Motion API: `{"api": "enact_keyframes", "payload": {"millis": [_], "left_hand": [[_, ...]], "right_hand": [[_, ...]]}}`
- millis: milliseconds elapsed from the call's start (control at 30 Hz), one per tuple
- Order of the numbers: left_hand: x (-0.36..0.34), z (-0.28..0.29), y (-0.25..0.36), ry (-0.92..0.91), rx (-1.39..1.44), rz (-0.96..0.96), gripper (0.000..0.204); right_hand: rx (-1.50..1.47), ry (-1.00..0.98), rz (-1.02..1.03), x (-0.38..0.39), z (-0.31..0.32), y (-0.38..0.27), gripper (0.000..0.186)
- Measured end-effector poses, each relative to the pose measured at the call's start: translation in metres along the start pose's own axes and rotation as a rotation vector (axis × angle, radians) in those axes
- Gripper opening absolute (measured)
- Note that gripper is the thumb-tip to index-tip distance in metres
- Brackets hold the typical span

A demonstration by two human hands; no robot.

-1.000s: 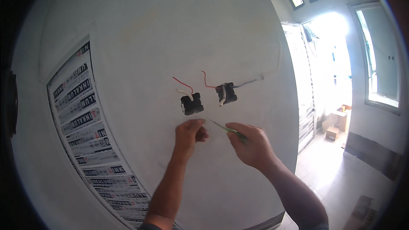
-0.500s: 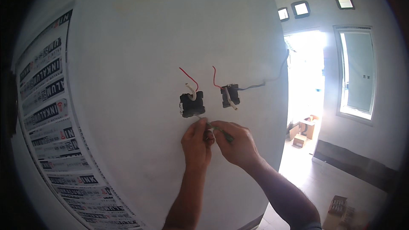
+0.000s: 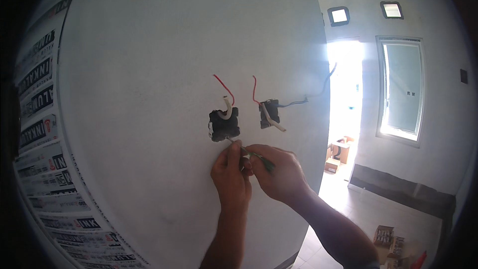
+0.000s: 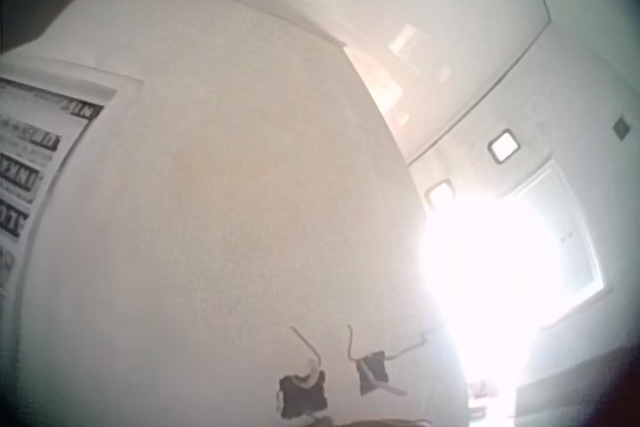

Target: The person installs electrical outlets into wall cutouts by connecting red and white wires using a screwdriver and a utility knife. The person strips wire insulation, secures wires to terminal screws, and prepares the outlet for mounting.

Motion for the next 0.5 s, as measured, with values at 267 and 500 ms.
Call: {"api": "enact_keyframes", "payload": {"millis": [267, 500], "left_hand": [[0.002, -0.003, 0.004, 0.010, 0.029, 0.002, 0.023], [-0.001, 0.002, 0.002, 0.018, 0.022, -0.041, 0.023]], "right_hand": [[0.006, -0.050, -0.065, 0.001, -0.002, -0.011, 0.027], [-0.018, -0.039, -0.049, 0.002, -0.008, -0.007, 0.026]]}}
Point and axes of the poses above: each hand's wrist, its own x-axis away from the middle knuckle, its own z-axis out of the back of the hand, y = z × x, the point moved 3 cm from there along -x, towards the middle knuckle, and after that the axes turned 5 degrees about y, right-handed, at the moved point
